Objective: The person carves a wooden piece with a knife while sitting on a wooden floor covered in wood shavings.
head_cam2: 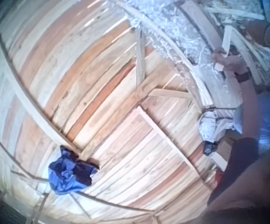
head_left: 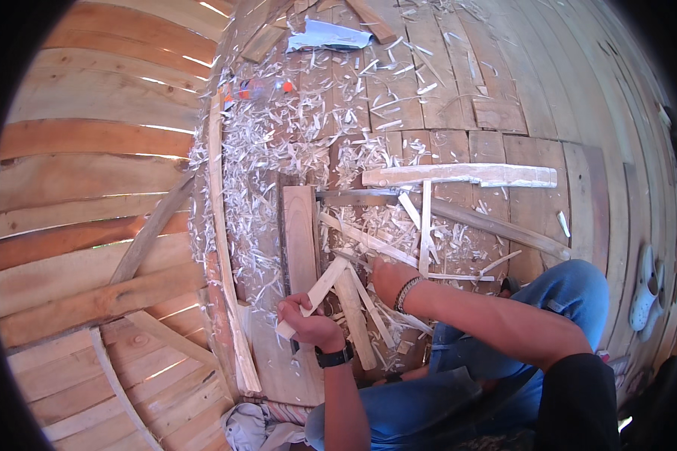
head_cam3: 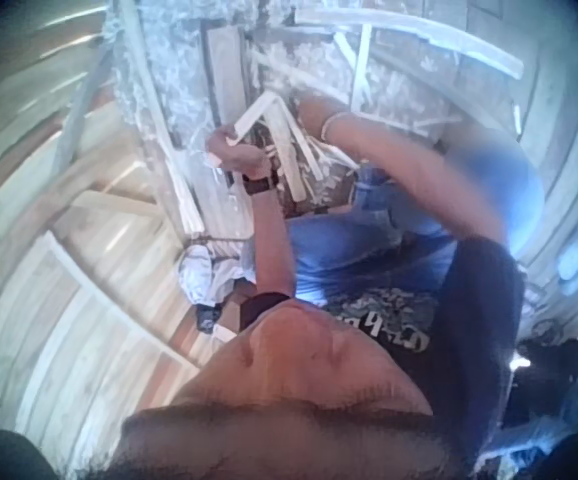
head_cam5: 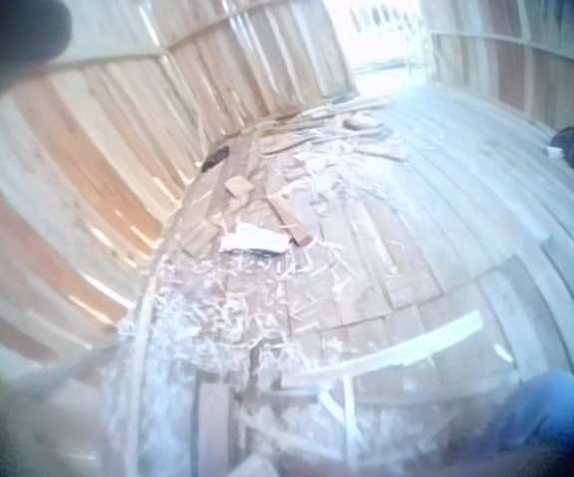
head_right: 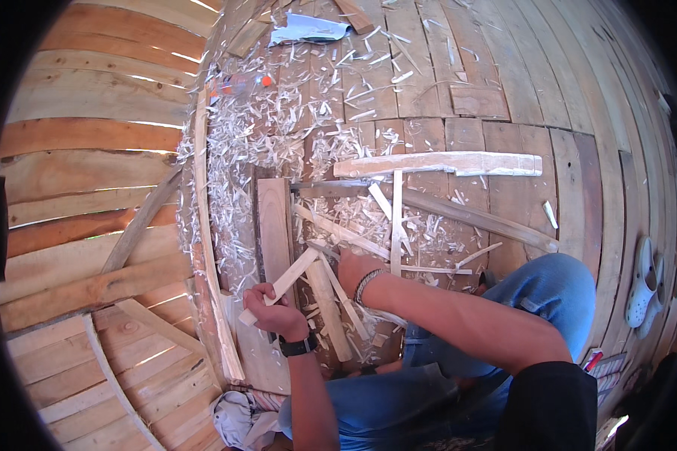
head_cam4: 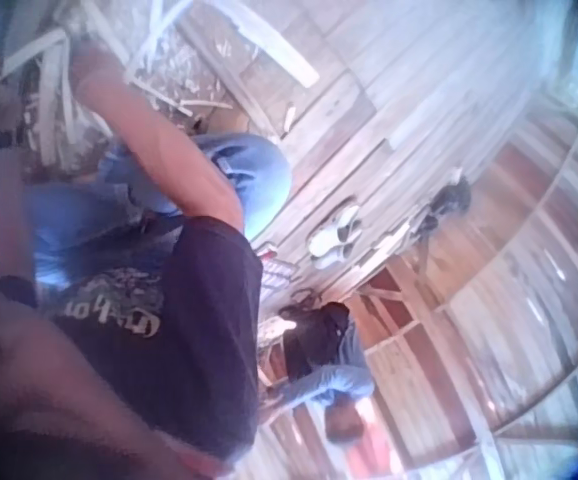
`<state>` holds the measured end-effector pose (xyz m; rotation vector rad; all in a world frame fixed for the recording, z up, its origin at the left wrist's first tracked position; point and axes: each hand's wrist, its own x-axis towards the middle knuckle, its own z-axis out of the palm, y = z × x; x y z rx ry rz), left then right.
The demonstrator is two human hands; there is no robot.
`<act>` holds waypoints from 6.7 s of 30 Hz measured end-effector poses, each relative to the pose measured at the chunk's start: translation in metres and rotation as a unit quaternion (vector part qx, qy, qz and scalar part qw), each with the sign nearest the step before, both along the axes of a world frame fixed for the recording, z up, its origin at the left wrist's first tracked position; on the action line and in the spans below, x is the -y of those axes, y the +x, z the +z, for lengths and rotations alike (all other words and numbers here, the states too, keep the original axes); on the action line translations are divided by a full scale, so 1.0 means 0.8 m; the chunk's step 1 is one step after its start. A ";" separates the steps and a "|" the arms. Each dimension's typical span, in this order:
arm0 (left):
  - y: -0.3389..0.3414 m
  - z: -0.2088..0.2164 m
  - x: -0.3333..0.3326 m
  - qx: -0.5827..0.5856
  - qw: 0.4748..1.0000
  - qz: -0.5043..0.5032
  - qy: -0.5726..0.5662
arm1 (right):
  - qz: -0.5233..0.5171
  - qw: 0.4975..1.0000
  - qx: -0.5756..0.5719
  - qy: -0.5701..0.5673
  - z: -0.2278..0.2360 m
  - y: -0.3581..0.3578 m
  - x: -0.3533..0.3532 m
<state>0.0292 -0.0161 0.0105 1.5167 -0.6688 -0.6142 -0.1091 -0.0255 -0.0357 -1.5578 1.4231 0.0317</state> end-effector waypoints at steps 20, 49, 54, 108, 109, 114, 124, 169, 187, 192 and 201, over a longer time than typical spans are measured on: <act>-0.016 -0.007 -0.009 0.054 0.999 0.001 0.002 | 0.002 1.000 0.009 -0.017 0.022 -0.011 -0.020; 0.001 0.004 0.003 0.030 0.999 -0.025 -0.015 | 0.024 0.997 0.000 -0.080 0.030 -0.001 -0.007; 0.012 0.001 0.001 0.020 0.999 -0.049 -0.011 | 0.033 0.995 -0.009 -0.094 0.008 -0.010 -0.002; -0.016 -0.006 -0.008 0.080 0.997 -0.008 -0.008 | -0.017 0.998 -0.025 -0.051 0.021 0.000 -0.028; -0.017 -0.006 -0.009 0.074 0.997 -0.006 -0.006 | -0.016 0.999 -0.026 -0.045 0.022 0.000 -0.027; -0.022 -0.009 -0.011 0.137 0.990 -0.023 -0.015 | -0.025 0.997 -0.025 -0.063 0.013 0.004 -0.027; 0.001 -0.013 -0.004 0.114 0.993 -0.024 -0.006 | 0.050 0.998 -0.027 -0.031 0.028 -0.012 -0.005; 0.006 -0.005 0.000 0.059 0.998 0.008 0.002 | 0.053 0.997 -0.023 -0.060 0.006 0.004 -0.007; -0.015 -0.002 0.000 0.036 0.999 0.004 -0.008 | 0.055 0.996 -0.046 -0.043 0.022 -0.008 -0.020; -0.011 -0.003 -0.001 0.085 0.996 0.008 0.000 | -0.003 0.999 -0.036 -0.025 0.024 -0.002 -0.023; -0.042 -0.012 -0.014 0.164 0.986 -0.041 -0.017 | 0.002 0.999 -0.042 -0.022 -0.025 0.007 -0.006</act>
